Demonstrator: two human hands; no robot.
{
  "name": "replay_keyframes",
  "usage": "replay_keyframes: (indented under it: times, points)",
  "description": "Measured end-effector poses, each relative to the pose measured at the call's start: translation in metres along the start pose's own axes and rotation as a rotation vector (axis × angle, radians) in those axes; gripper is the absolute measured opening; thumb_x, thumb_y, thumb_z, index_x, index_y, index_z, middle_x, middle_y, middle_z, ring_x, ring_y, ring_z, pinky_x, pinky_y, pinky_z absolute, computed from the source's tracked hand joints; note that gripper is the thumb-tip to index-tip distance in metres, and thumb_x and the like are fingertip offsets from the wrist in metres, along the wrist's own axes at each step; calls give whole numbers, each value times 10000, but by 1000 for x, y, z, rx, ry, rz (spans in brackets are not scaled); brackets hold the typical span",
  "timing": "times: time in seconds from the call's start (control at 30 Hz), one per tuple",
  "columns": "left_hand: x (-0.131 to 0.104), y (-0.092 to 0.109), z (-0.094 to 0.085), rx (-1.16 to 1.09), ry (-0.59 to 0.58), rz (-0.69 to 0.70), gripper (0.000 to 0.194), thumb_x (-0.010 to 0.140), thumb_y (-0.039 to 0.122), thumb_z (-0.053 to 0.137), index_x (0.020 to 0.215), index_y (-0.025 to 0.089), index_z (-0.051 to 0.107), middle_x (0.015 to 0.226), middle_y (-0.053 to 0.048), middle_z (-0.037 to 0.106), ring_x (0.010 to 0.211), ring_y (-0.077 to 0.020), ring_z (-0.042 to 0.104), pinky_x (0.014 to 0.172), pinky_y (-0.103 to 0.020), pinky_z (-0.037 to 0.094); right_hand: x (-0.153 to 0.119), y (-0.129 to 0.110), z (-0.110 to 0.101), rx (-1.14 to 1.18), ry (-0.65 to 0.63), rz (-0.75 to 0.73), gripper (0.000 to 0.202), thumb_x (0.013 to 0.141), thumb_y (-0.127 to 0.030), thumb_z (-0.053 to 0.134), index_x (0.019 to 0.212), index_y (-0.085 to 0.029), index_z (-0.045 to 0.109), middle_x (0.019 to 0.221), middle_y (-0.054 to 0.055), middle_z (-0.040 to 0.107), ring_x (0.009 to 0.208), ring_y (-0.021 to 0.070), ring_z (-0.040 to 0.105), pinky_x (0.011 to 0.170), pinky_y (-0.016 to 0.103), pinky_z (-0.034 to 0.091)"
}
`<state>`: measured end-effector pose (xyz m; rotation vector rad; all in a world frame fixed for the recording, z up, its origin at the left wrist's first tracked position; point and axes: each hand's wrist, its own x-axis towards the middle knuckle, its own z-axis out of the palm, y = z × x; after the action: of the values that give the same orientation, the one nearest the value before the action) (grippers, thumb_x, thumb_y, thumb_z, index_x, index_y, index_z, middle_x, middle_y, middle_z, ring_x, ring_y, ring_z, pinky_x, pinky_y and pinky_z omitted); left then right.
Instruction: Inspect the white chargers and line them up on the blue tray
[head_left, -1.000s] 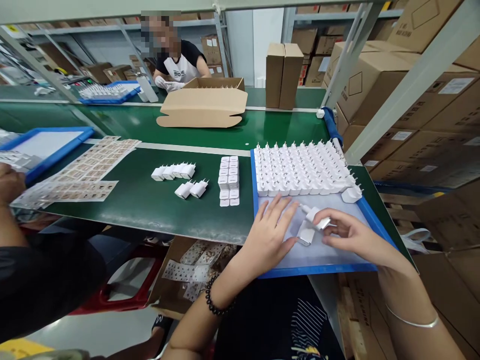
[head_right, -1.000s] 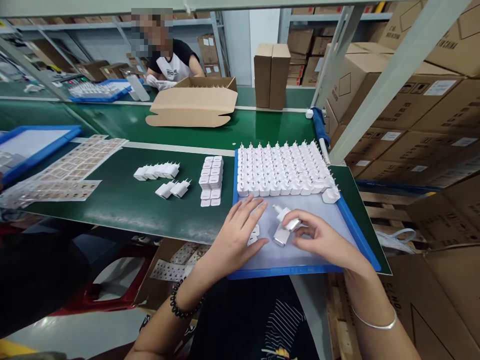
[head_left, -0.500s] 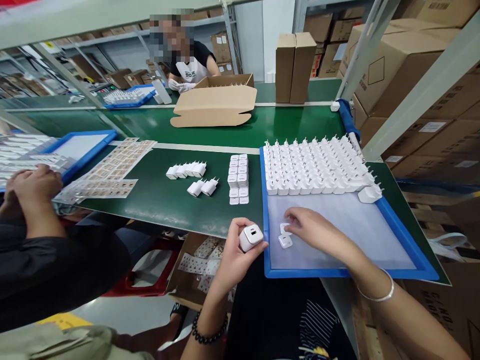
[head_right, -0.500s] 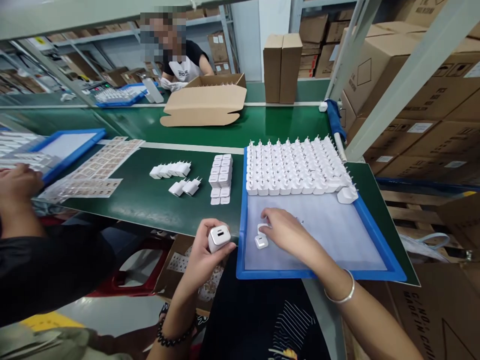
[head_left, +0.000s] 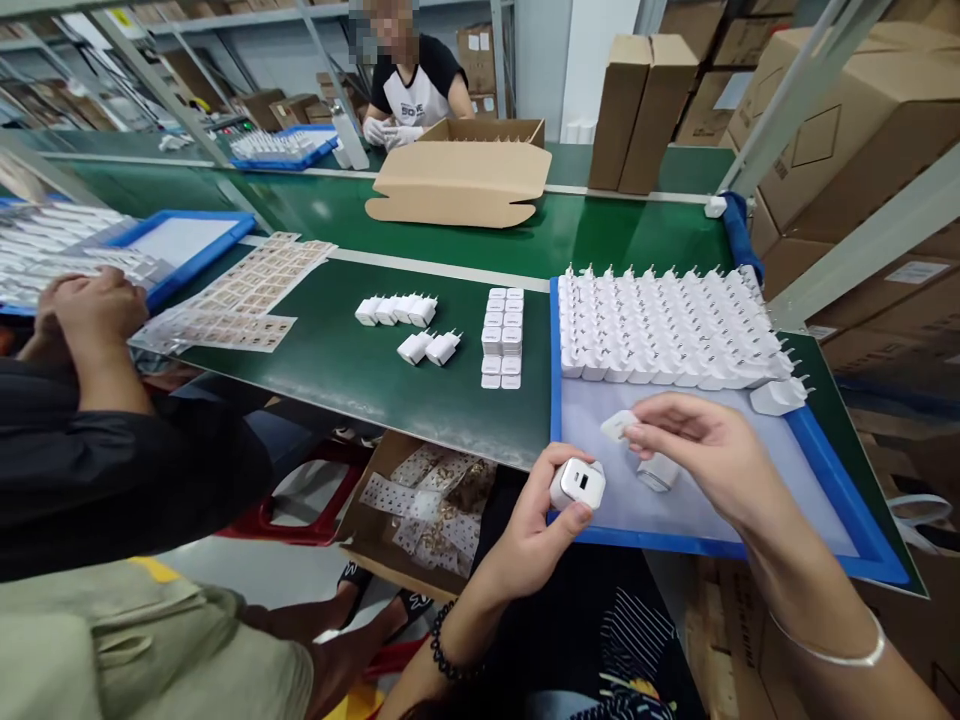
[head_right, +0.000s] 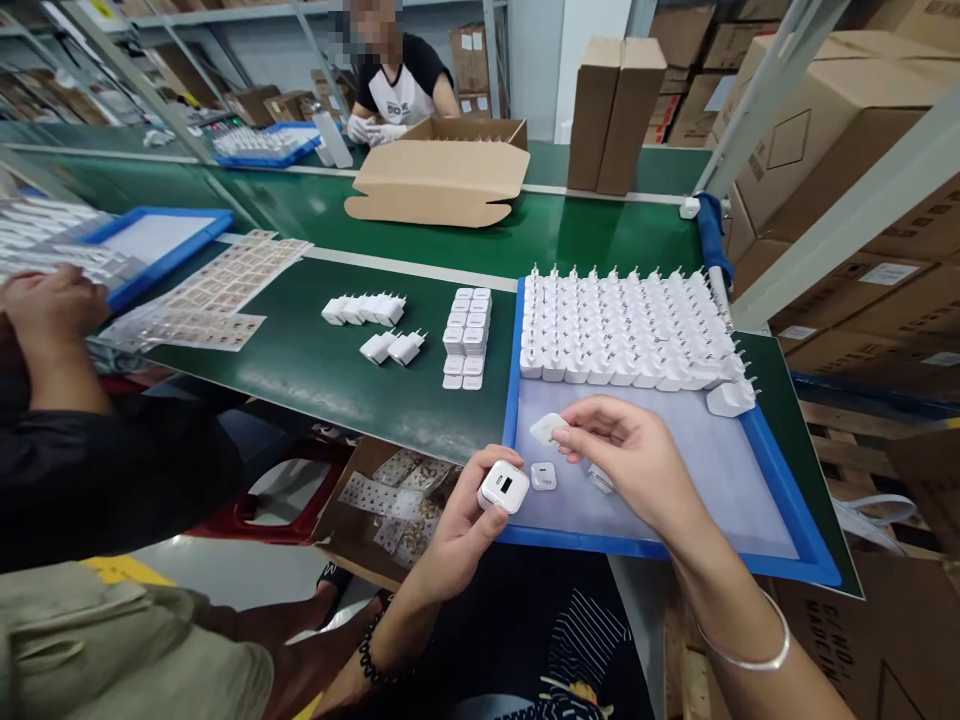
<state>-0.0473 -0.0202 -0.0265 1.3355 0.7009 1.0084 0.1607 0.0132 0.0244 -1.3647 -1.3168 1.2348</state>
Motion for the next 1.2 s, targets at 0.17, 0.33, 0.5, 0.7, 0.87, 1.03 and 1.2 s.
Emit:
replay_keyframes:
  times: [0.17,0.33,0.5,0.7,0.87,1.03,1.2]
  points:
    - [2,14,4,12,-53,121,373,966,451,559,1266,235,510,1131,-59,479,1023,-198,478,888,-301,413,-30,-31,6,258,-128,10,116,764,-279,851,768,-206,761,648,12,706,530,118,642,517,203,544]
    - [2,26,6,80,-72,234,421,955,470,568,1291,227,493,1168,-80,500,1066,-219,495,956,-345,422,-38,-44,16,293,-170,25,87,791,-245,835,764,-208,761,668,0,682,506,71,559,458,148,473]
    - [1,33,7,84,-88,237,406,957,458,573,1294,245,495,1155,-73,508,1077,-219,498,966,-340,420,-35,-50,20,323,-283,73,125,767,-232,853,721,-203,740,659,-9,661,530,71,528,465,149,435]
    - [2,36,9,88,-74,219,390,959,454,569,1272,231,507,1114,-69,505,1020,-208,499,921,-330,431,-31,-52,19,314,-312,73,137,775,-233,847,730,-208,720,695,-5,668,614,106,590,538,182,478]
    - [2,37,10,92,-74,188,372,954,464,569,1217,205,524,1084,-75,525,991,-213,509,899,-341,443,-33,-53,18,187,-296,25,150,779,-262,848,740,-219,710,704,-10,651,645,113,593,576,187,479]
    - [3,38,10,105,-75,193,352,952,446,580,1198,200,532,1095,-79,543,1011,-216,523,916,-349,448,-38,-52,18,24,-221,-42,117,840,-308,785,784,-233,716,690,-4,607,616,120,547,547,207,454]
    - [4,39,10,154,-56,193,402,936,490,591,1205,196,540,1124,-98,571,1031,-239,544,926,-372,453,-40,-52,18,94,-166,1,221,755,-287,865,818,-255,656,685,-26,612,610,124,566,537,202,472]
